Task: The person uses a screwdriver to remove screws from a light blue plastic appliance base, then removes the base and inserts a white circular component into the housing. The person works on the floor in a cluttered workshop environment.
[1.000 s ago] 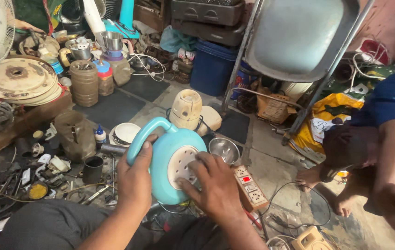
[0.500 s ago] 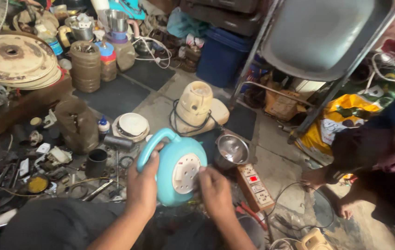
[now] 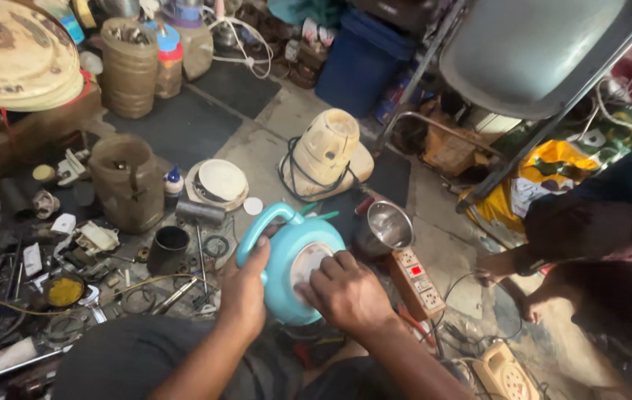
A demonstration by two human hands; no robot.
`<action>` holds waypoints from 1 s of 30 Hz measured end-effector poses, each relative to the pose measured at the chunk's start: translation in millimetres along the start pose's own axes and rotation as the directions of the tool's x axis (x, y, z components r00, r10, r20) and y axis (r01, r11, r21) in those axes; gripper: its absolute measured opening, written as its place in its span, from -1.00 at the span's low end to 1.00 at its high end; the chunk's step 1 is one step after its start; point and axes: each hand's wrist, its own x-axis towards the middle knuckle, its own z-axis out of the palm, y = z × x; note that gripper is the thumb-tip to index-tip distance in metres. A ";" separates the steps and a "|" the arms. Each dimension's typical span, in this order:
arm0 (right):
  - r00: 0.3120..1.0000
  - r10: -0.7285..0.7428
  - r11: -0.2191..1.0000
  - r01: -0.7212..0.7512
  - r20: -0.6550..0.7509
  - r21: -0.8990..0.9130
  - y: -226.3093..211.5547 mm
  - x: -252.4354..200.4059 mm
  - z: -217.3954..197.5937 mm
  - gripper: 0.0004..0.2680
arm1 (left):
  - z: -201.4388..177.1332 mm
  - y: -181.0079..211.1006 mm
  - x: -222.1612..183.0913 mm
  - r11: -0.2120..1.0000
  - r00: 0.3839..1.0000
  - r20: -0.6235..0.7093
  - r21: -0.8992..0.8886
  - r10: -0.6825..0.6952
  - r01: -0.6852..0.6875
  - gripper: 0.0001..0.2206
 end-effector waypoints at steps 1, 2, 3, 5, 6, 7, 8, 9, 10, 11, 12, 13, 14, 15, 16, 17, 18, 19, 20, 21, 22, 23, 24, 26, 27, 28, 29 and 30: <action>0.990 0.135 0.990 -0.132 -0.046 0.056 -0.4 0.5 16.4 -0.82 | -3.0 -3.2 -0.2 0.995 0.999 0.020 0.097 0.038 -0.039 -0.65; 0.958 0.278 0.956 -0.269 -0.072 0.114 -0.4 -0.7 30.0 -0.83 | -4.3 -7.5 -0.2 0.979 0.996 0.048 0.188 0.074 -0.082 -0.65; 0.884 0.467 0.858 -0.456 0.012 0.236 -0.6 0.3 43.0 -0.83 | -6.7 -10.4 0.0 0.953 0.991 0.080 0.277 0.107 -0.125 -0.65; 0.685 0.699 0.568 -0.706 0.206 0.423 1.9 1.7 56.2 -0.84 | -8.4 -13.9 4.8 0.947 0.987 0.065 0.279 0.148 -0.160 -0.65; 0.675 0.710 0.548 -0.708 0.200 0.445 -2.1 -0.9 58.4 -0.84 | -11.7 -14.1 3.5 0.942 0.985 0.051 0.286 0.166 -0.174 -0.65; 0.666 0.720 0.532 -0.710 0.195 0.462 -6.7 -4.2 56.0 -0.84 | -13.2 -14.6 1.9 0.959 0.991 0.027 0.251 0.133 -0.135 -0.65; 0.665 0.728 0.535 -0.703 0.168 0.468 -8.0 -0.3 51.1 -0.84 | -12.9 -11.2 7.6 0.971 0.993 0.006 0.212 0.115 -0.113 -0.65; 0.728 0.683 0.634 -0.634 0.066 0.443 -9.0 3.8 43.9 -0.84 | -11.9 -8.1 13.2 0.981 0.995 -0.013 0.172 0.096 -0.092 -0.65; 0.798 0.602 0.741 -0.543 -0.035 0.395 -10.8 2.8 34.3 -0.84 | -11.8 -7.6 15.1 0.985 0.995 0.006 0.139 0.101 -0.101 -0.65; 0.869 0.477 0.850 -0.418 -0.133 0.320 -10.5 4.0 25.7 -0.84 | -11.6 -7.9 17.1 0.988 0.994 0.024 0.106 0.107 -0.109 -0.65; 0.941 0.294 0.943 -0.256 -0.166 0.214 -8.8 4.1 16.1 -0.83 | -10.5 -10.0 18.0 0.991 0.993 0.049 0.071 0.106 -0.109 -0.64; 0.976 0.141 0.985 -0.121 -0.167 0.123 -5.2 6.6 8.5 -0.83 | -9.9 -12.4 18.0 0.992 0.993 0.046 0.058 0.110 -0.113 -0.65; 0.987 -0.020 0.999 0.025 -0.159 0.029 -0.2 9.4 1.3 -0.83 | -7.4 -14.0 20.7 0.992 0.992 0.053 0.046 0.116 -0.118 -0.65; 0.989 -0.053 0.998 0.050 -0.138 -0.026 3.7 11.7 -3.0 -0.83 | -5.1 -15.7 23.2 0.992 0.991 0.060 0.034 0.122 -0.124 -0.65; 0.990 -0.085 0.994 0.076 -0.112 -0.080 7.5 14.2 -4.2 -0.82 | -4.7 -17.6 24.9 0.992 0.990 0.070 0.022 0.120 -0.122 -0.65; 0.990 -0.115 0.986 0.104 -0.084 -0.133 10.2 15.2 -2.8 -0.81 | -5.6 -19.2 26.3 0.993 0.990 0.080 0.011 0.118 -0.119 -0.65; 0.998 -0.061 0.991 0.059 -0.016 -0.124 11.5 15.1 1.7 -0.82 | -7.4 -21.4 25.7 0.993 0.989 0.088 -0.001 0.116 -0.116 -0.65; 0.999 -0.007 0.993 0.013 0.053 -0.117 12.1 14.8 8.6 -0.82 | -8.6 -24.2 24.3 0.993 0.989 0.095 0.030 0.114 -0.117 -0.64; 0.991 0.046 0.993 -0.032 0.123 -0.114 13.0 13.7 15.4 -0.82 | -9.6 -26.5 22.6 0.991 0.988 0.102 0.060 0.112 -0.119 -0.64; 0.945 0.306 0.951 -0.308 0.110 -0.002 12.9 16.0 26.2 -0.80 | -10.3 -28.5 20.7 0.989 0.988 0.108 0.090 0.111 -0.121 -0.63; 0.833 0.539 0.827 -0.552 0.126 0.108 14.3 21.2 36.9 -0.78 | -9.9 -29.6 20.5 0.976 0.982 0.126 0.151 0.141 -0.159 -0.63; 0.663 0.729 0.630 -0.748 0.171 0.209 17.3 23.5 43.7 -0.74 | -9.4 -30.8 20.5 0.957 0.975 0.145 0.211 0.170 -0.198 -0.62; 0.702 0.700 0.667 -0.709 0.133 0.229 19.1 22.0 48.8 -0.77 | -9.9 -32.6 19.1 0.934 0.968 0.161 0.271 0.194 -0.232 -0.62; 0.768 0.638 0.731 -0.627 0.055 0.268 21.8 17.2 53.3 -0.81 | -9.0 -35.0 23.3 0.965 0.985 0.078 0.204 0.151 -0.164 -0.60; 0.794 0.607 0.759 -0.586 0.015 0.286 22.5 14.1 52.3 -0.83 | -8.4 -35.5 27.7 0.977 0.991 0.039 0.172 0.125 -0.130 -0.59; 0.819 0.573 0.786 -0.541 -0.025 0.300 22.4 10.4 49.6 -0.85 | -8.4 -36.0 32.6 0.996 0.998 -0.002 0.063 0.067 -0.067 -0.58; 0.841 0.537 0.811 -0.494 -0.065 0.313 21.5 7.3 46.0 -0.86 | -8.6 -36.2 38.0 0.999 0.999 -0.036 -0.048 0.005 -0.007 -0.57; 0.893 0.444 0.870 -0.411 -0.070 0.272 19.9 3.6 40.6 -0.86 | -9.2 -36.8 41.5 0.985 0.996 -0.067 -0.163 -0.062 0.050 -0.57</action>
